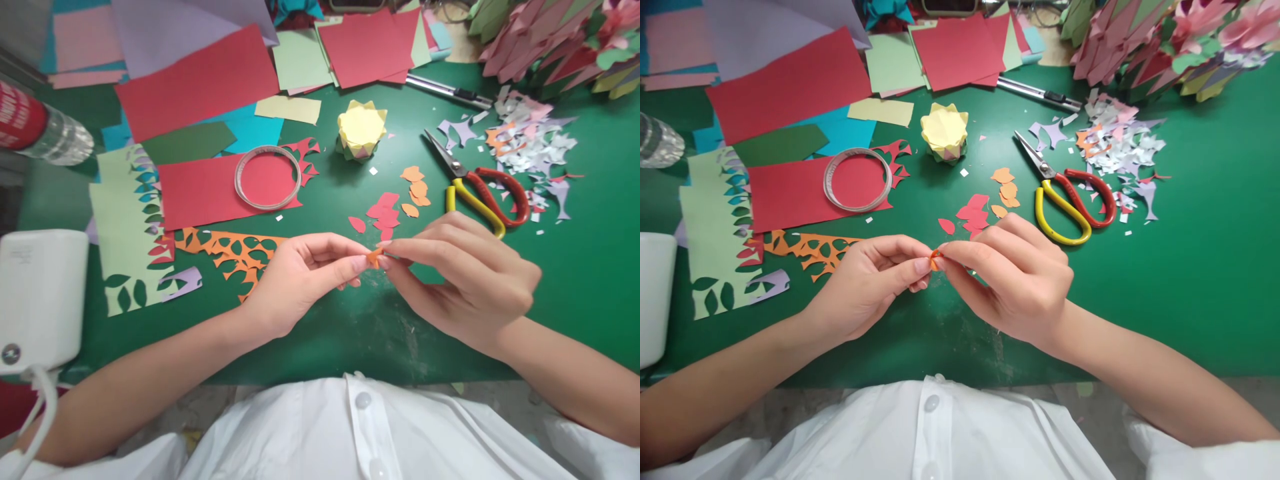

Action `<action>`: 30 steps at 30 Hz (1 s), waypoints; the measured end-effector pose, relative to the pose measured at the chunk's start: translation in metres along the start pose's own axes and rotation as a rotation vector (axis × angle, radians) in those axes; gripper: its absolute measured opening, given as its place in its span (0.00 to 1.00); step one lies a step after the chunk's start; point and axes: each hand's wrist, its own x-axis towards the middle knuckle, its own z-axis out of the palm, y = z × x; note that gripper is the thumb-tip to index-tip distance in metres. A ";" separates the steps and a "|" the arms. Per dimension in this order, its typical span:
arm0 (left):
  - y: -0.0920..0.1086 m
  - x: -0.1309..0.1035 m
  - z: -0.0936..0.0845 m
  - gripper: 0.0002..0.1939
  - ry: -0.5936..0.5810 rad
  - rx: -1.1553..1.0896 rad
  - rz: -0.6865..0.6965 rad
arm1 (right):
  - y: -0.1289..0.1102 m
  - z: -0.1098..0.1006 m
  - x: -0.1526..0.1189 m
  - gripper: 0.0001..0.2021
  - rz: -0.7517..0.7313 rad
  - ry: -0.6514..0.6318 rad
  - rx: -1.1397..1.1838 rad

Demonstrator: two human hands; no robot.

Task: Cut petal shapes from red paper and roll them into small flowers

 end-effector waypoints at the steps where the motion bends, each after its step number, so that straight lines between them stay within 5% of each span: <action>1: 0.000 0.000 0.000 0.03 0.000 0.002 0.004 | 0.000 0.000 0.000 0.06 -0.009 0.004 -0.018; 16: 0.001 0.000 0.000 0.02 0.025 0.048 0.039 | 0.002 0.000 -0.001 0.05 -0.090 0.050 -0.140; 30: 0.002 0.000 0.002 0.02 0.040 0.018 0.001 | -0.002 -0.001 0.001 0.08 0.049 -0.004 0.026</action>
